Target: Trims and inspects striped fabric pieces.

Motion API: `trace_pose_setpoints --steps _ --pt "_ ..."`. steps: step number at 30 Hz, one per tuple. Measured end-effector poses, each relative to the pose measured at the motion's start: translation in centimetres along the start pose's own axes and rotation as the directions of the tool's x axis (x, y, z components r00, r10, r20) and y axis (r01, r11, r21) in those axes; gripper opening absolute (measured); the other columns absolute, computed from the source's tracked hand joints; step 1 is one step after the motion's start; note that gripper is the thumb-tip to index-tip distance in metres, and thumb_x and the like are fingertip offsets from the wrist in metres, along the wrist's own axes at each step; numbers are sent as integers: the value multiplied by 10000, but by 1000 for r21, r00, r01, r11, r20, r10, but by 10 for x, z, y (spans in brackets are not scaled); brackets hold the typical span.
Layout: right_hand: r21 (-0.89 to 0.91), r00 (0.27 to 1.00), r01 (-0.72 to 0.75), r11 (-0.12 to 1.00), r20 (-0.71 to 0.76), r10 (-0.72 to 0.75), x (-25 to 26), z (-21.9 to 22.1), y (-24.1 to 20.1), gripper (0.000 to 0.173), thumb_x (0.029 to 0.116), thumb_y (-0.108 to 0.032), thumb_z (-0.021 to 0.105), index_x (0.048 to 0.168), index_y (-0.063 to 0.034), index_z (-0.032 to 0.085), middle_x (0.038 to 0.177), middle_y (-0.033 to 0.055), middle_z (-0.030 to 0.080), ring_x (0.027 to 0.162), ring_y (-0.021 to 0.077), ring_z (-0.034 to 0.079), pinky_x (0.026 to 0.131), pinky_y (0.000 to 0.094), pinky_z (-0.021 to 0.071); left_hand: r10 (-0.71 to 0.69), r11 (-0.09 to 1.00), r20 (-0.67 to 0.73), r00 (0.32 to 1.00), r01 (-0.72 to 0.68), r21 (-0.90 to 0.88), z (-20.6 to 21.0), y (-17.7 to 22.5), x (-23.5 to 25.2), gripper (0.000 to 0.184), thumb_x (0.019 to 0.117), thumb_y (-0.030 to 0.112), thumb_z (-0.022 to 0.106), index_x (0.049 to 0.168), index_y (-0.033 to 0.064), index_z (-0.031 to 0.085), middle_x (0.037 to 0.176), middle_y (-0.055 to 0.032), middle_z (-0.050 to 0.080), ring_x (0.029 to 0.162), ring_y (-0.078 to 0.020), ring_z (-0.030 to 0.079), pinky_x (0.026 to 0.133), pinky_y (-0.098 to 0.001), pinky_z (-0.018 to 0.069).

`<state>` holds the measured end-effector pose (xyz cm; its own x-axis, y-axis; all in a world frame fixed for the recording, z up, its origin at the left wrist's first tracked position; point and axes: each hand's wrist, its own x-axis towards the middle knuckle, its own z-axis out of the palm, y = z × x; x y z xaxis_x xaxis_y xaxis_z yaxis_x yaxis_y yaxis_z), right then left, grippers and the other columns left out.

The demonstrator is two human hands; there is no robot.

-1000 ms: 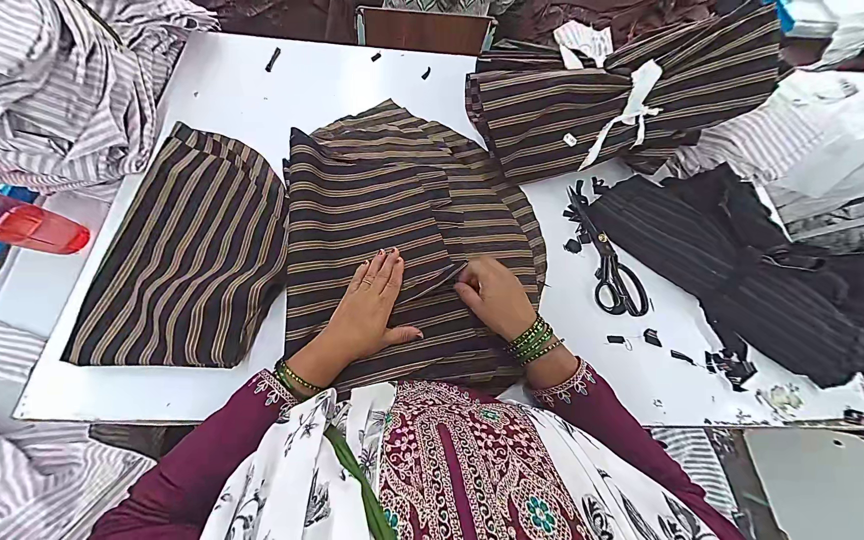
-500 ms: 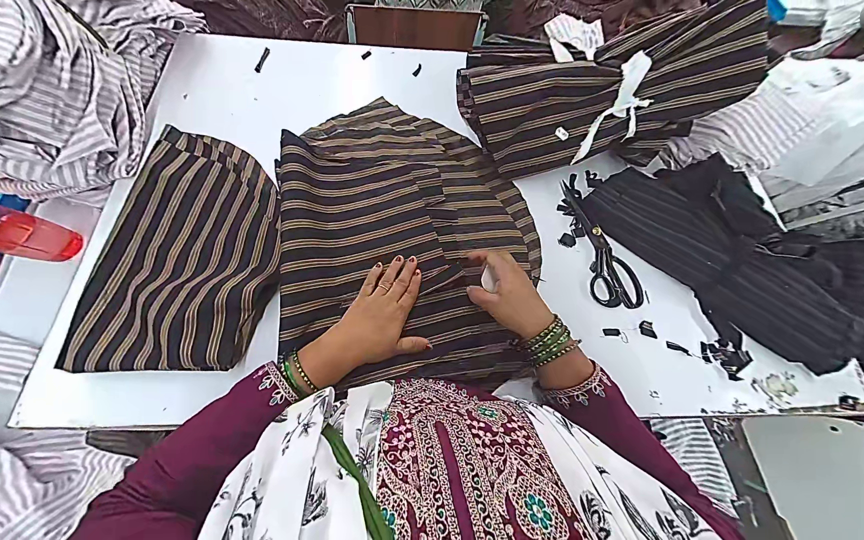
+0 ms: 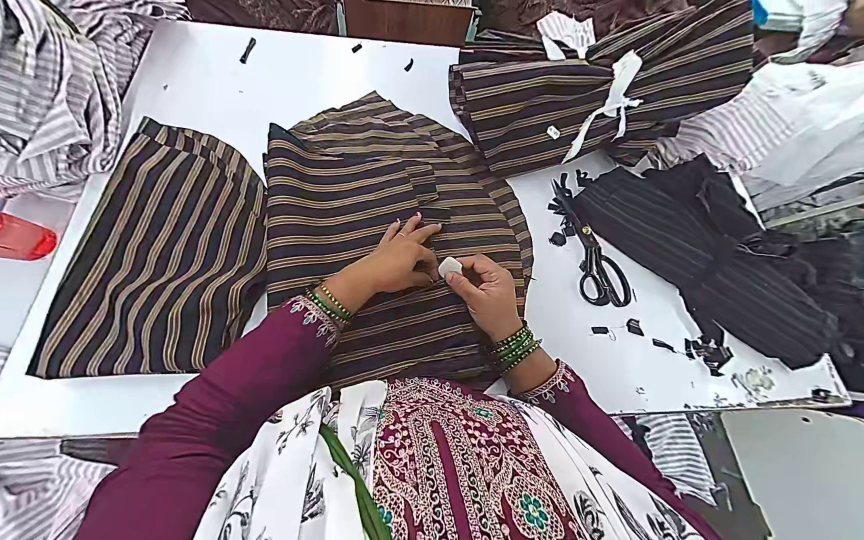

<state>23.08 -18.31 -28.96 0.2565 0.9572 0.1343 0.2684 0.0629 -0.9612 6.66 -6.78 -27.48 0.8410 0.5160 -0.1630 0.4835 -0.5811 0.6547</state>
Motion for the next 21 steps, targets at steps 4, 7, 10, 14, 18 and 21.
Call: trace_pose_setpoints --steps 4,7,10,14,18,21 --pt "-56 999 31 998 25 -30 -1 1 14 290 863 -61 671 1134 42 670 700 -72 570 579 -71 465 569 103 405 -108 994 56 993 109 -4 0 11 13 189 881 203 813 1020 78 790 1706 -112 208 1586 -388 1 1170 -727 -57" --pt "-73 998 51 996 41 -48 -1 2 18 277 856 -62 663 1113 39 660 661 -89 539 559 -74 443 553 105 388 -131 991 69 989 132 -13 0 13 13 230 870 205 824 1066 89 783 1713 -103 185 1586 -389 -23 1163 -729 -81" --pt "-170 992 113 979 66 -103 2 7 17 245 876 -80 650 1081 53 673 654 -58 529 561 -53 437 557 118 387 -151 988 101 983 152 -6 -2 16 14 384 861 230 835 1212 96 753 1724 -91 143 1584 -389 -56 1156 -731 -100" --pt "-325 993 111 939 74 -92 2 11 11 234 876 -89 636 1056 55 678 637 -22 514 558 3 438 555 166 388 -150 988 107 983 154 -25 -3 16 14 417 855 221 841 1244 107 743 1725 -87 139 1584 -386 -66 1156 -724 -117" --pt "-383 996 49 922 90 -15 -8 5 3 240 856 -108 621 1018 60 678 627 -31 505 563 -9 430 556 163 372 -132 991 88 987 135 -25 0 15 13 305 839 197 856 1129 144 779 1721 -107 147 1579 -410 -59 1149 -738 -109" --pt "-264 997 6 964 73 14 -16 2 4 278 830 -76 633 1053 85 674 643 -47 532 564 -40 443 551 134 379 -129 991 101 987 132 -26 -2 15 12 279 836 204 858 1104 183 787 1721 -114 139 1578 -413 -68 1146 -740 -110"
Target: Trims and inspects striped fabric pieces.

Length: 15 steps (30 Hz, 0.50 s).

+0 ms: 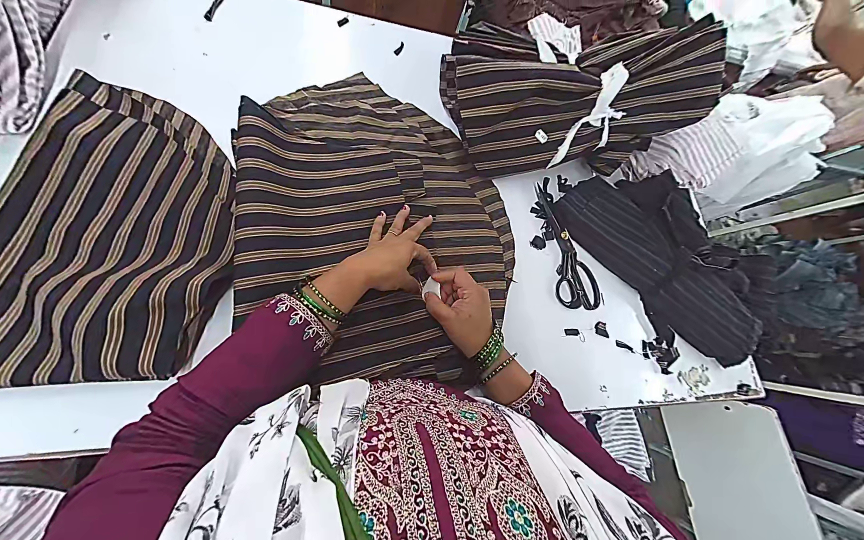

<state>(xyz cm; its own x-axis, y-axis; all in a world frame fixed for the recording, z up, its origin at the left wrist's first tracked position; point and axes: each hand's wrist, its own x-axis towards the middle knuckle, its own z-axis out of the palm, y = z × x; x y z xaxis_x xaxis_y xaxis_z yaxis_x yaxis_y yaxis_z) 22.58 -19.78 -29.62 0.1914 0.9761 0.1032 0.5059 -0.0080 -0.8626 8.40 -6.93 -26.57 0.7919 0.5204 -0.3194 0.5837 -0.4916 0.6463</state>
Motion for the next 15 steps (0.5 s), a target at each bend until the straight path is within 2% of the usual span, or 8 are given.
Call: trace_pose_setpoints --steps 3,5,8,11,15 --pt "231 994 -53 972 -85 74 5 -2 3 195 818 -15 654 1006 28 624 643 -95 537 542 -66 461 537 113 399 10 1000 -12 1000 -10 -3 0 0 0 253 846 203 848 1088 169 785 1718 -115 154 1579 -413 -55 1149 -742 -101" --pt "274 990 -57 960 -108 89 11 -1 3 175 821 0 659 989 1 611 639 -106 531 533 -68 460 533 109 402 9 1000 -10 1000 -9 2 0 0 0 269 849 197 844 1105 142 780 1719 -116 151 1580 -409 -53 1149 -738 -100" --pt "127 997 -48 991 -49 55 17 3 2 200 860 -56 661 1038 32 635 648 -74 519 552 -51 443 555 123 390 -6 1000 -12 1000 6 11 1 -1 1 342 847 211 848 1160 101 767 1721 -98 154 1583 -397 -43 1155 -733 -99" --pt "-61 1000 -28 998 6 29 20 7 -3 235 899 -97 639 1084 46 658 651 -22 531 572 8 450 580 185 404 2 1000 -24 1000 -2 -1 3 -2 0 400 838 208 855 1204 83 755 1716 -107 175 1581 -407 -38 1151 -738 -105" --pt "-115 999 27 993 40 -22 9 1 0 253 877 -102 616 1051 74 665 655 -2 542 582 14 457 578 183 399 0 1000 -24 1000 -1 -16 1 -1 0 312 827 207 865 1122 146 784 1718 -100 168 1584 -391 -57 1152 -730 -112"
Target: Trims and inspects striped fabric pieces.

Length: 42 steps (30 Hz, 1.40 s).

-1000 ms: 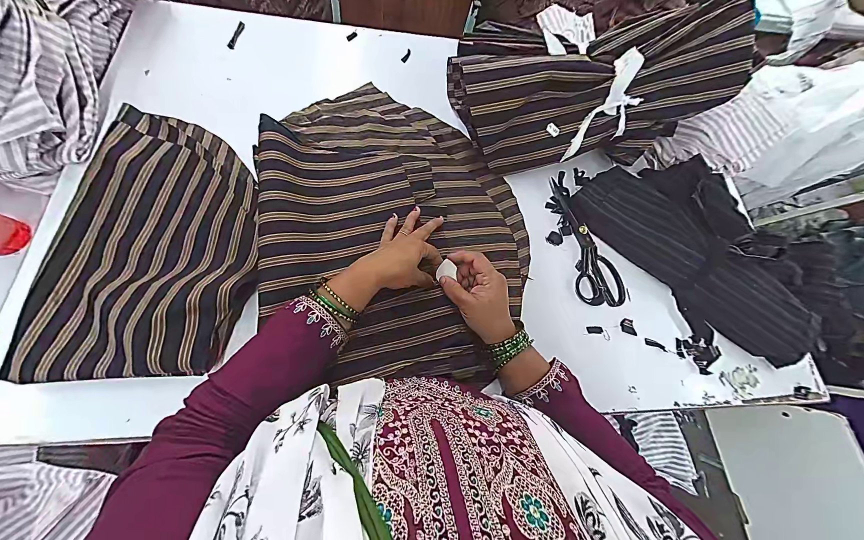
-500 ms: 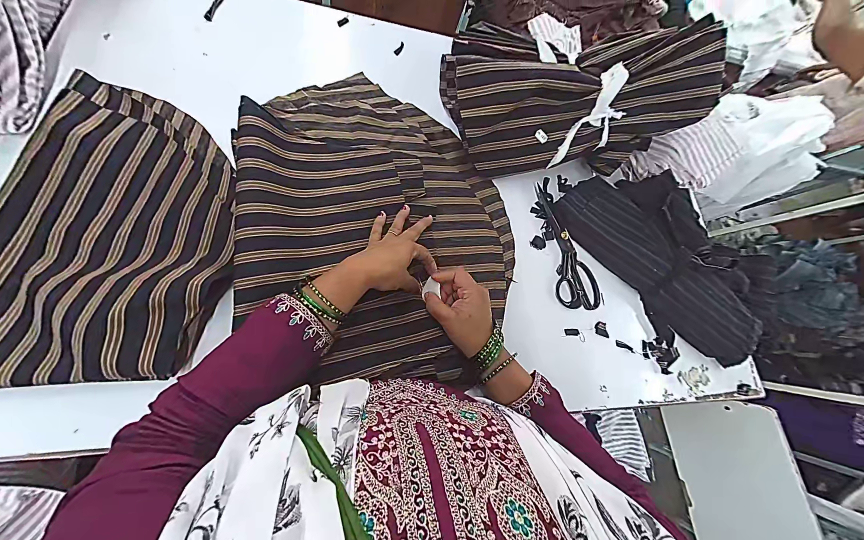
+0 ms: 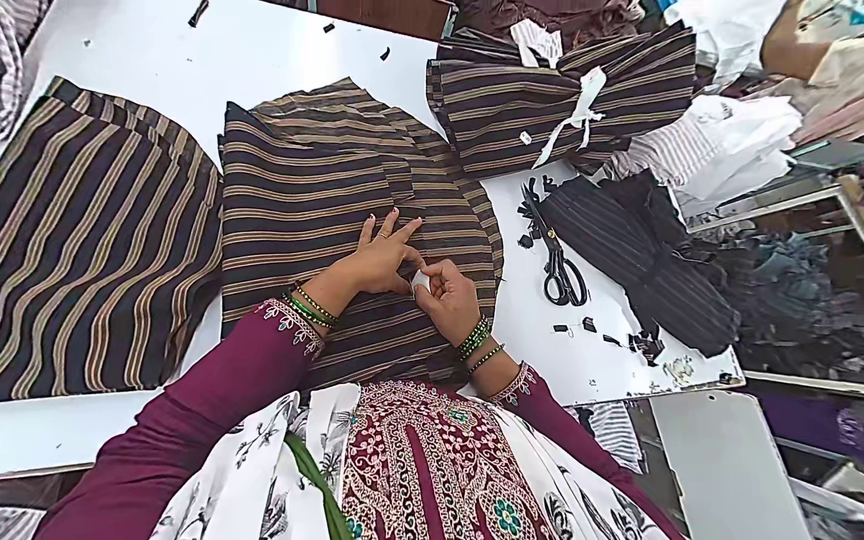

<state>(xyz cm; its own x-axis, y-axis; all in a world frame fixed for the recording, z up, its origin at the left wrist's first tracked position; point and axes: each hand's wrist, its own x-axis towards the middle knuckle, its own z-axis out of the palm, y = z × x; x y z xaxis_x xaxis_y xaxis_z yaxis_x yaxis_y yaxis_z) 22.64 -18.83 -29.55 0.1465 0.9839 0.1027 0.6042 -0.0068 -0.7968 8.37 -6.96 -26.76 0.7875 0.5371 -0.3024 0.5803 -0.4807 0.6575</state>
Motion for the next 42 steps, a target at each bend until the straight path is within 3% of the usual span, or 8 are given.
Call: trace_pose_setpoints --steps 10,15,18,20,22,29,36,42 --pt "728 947 -192 659 -38 318 12 -11 -3 146 951 70 476 1057 -7 541 734 6 665 559 51 616 505 191 514 42 997 -38 998 -45 -69 3 -6 -1 312 864 202 829 1162 147 756 1704 -112 212 1590 -361 -30 1166 -713 -107" --pt "761 922 -310 570 95 375 61 -30 -8 143 1016 45 452 994 -77 523 712 -25 571 547 43 537 535 194 494 47 972 -600 799 -174 -155 -9 -18 2 191 947 -3 626 1117 3 710 1305 -176 640 1263 -327 580 1083 -506 445" --pt "263 995 -102 959 42 94 102 -28 -9 133 922 66 618 1045 24 648 893 71 616 717 115 549 648 278 471 161 987 -658 736 -113 115 -23 -34 21 215 905 65 715 1113 14 723 1240 -188 678 1239 -393 596 1084 -595 407" --pt "-114 984 135 984 133 -120 130 -23 -6 236 928 66 598 1116 13 731 1185 182 692 1126 301 654 972 485 522 168 983 -634 755 -78 168 -22 -49 32 348 881 165 787 1186 18 706 1289 -199 662 1320 -420 544 1130 -652 328" --pt "-264 955 244 933 233 -184 150 -16 3 244 942 48 576 1105 3 752 1198 203 701 1165 364 655 1000 552 506 108 991 -606 788 -38 128 -20 -57 36 475 886 259 797 1288 41 670 1378 -175 626 1413 -396 465 1180 -653 250" --pt "-135 982 183 974 64 -175 151 -22 25 157 931 49 593 961 48 747 1102 227 698 1094 341 660 971 482 519 117 990 -497 860 -64 124 -21 -62 34 410 945 303 709 1317 132 687 1496 -94 552 1523 -330 308 1217 -635 139" --pt "-248 967 216 944 190 -171 153 -12 16 188 1010 -59 594 1090 -27 761 1162 194 669 1076 347 659 906 526 534 309 947 -580 754 -191 258 -10 -66 37 318 922 248 694 1198 96 737 1401 -129 626 1458 -383 415 1173 -668 237" --pt "-242 978 123 962 192 -77 153 -15 11 193 1017 -54 582 1090 -24 757 1195 198 655 1103 345 644 948 524 516 99 974 -359 928 -16 227 -23 -54 37 363 1038 336 524 1319 163 677 1583 -92 453 1555 -334 232 1220 -629 110"
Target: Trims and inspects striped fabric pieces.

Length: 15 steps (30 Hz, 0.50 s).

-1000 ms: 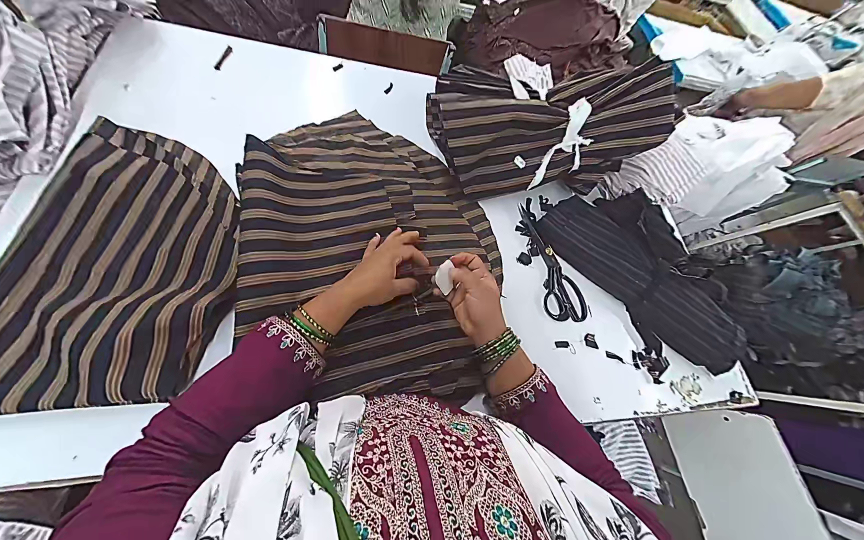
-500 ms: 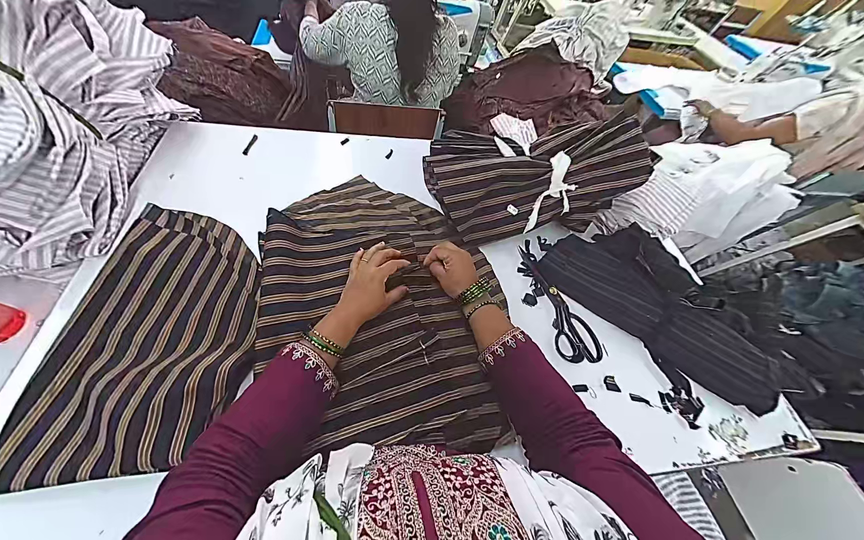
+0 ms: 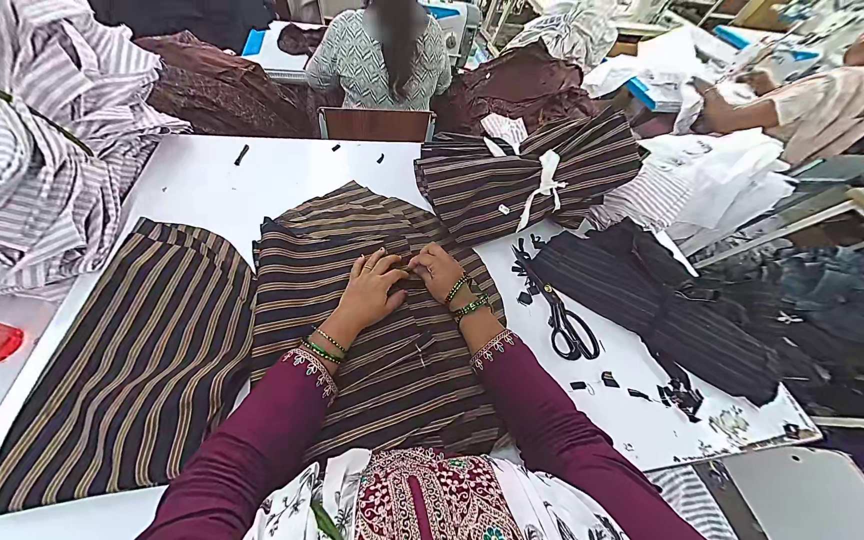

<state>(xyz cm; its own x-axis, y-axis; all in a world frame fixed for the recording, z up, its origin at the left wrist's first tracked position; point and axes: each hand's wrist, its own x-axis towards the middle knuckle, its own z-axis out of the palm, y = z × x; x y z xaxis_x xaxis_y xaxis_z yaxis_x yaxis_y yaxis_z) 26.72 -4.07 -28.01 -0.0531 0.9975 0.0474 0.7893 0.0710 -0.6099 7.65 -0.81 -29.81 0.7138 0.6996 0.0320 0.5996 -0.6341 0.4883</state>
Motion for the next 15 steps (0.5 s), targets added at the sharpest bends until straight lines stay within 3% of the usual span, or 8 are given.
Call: trace_pose_setpoints --steps 3,5,9,12,15 --pt "4 1000 8 1000 -1 -8 -2 -2 -1 205 1024 -77 576 1095 -18 759 1183 209 659 1117 348 641 973 513 506 71 985 -133 989 -91 -147 2 -7 -3 232 966 186 577 1056 44 737 1465 -123 577 1499 -334 361 1212 -629 161" --pt "-4 999 38 999 -14 -38 -4 -1 1 224 1029 -88 560 1093 -9 760 1177 231 667 1118 369 646 974 533 505 110 970 -242 964 -157 -184 7 -11 -5 197 916 131 573 962 19 728 1359 -128 659 1434 -347 462 1184 -647 221" --pt "-115 994 32 993 106 -20 -9 -7 -4 296 1055 -72 479 1166 -37 751 1268 231 644 1172 379 633 1013 526 490 85 973 -202 976 -125 -196 4 -8 -7 211 923 112 559 1003 27 735 1249 -90 723 1399 -327 508 1204 -626 195" --pt "10 995 101 995 14 -101 -13 -5 10 309 1020 -49 476 1115 -17 769 1191 233 661 1127 347 633 1000 481 495 68 973 -148 987 -99 -211 1 -6 -6 228 939 125 544 1020 47 743 1261 -64 722 1417 -297 492 1224 -607 151" --pt "171 977 210 963 -57 -203 -16 -1 22 370 972 -276 564 1135 -8 760 1121 210 654 1046 281 617 945 419 497 16 975 -89 996 -35 -220 -4 -3 -5 244 954 141 555 1103 59 729 1284 -71 706 1429 -275 474 1241 -575 124"
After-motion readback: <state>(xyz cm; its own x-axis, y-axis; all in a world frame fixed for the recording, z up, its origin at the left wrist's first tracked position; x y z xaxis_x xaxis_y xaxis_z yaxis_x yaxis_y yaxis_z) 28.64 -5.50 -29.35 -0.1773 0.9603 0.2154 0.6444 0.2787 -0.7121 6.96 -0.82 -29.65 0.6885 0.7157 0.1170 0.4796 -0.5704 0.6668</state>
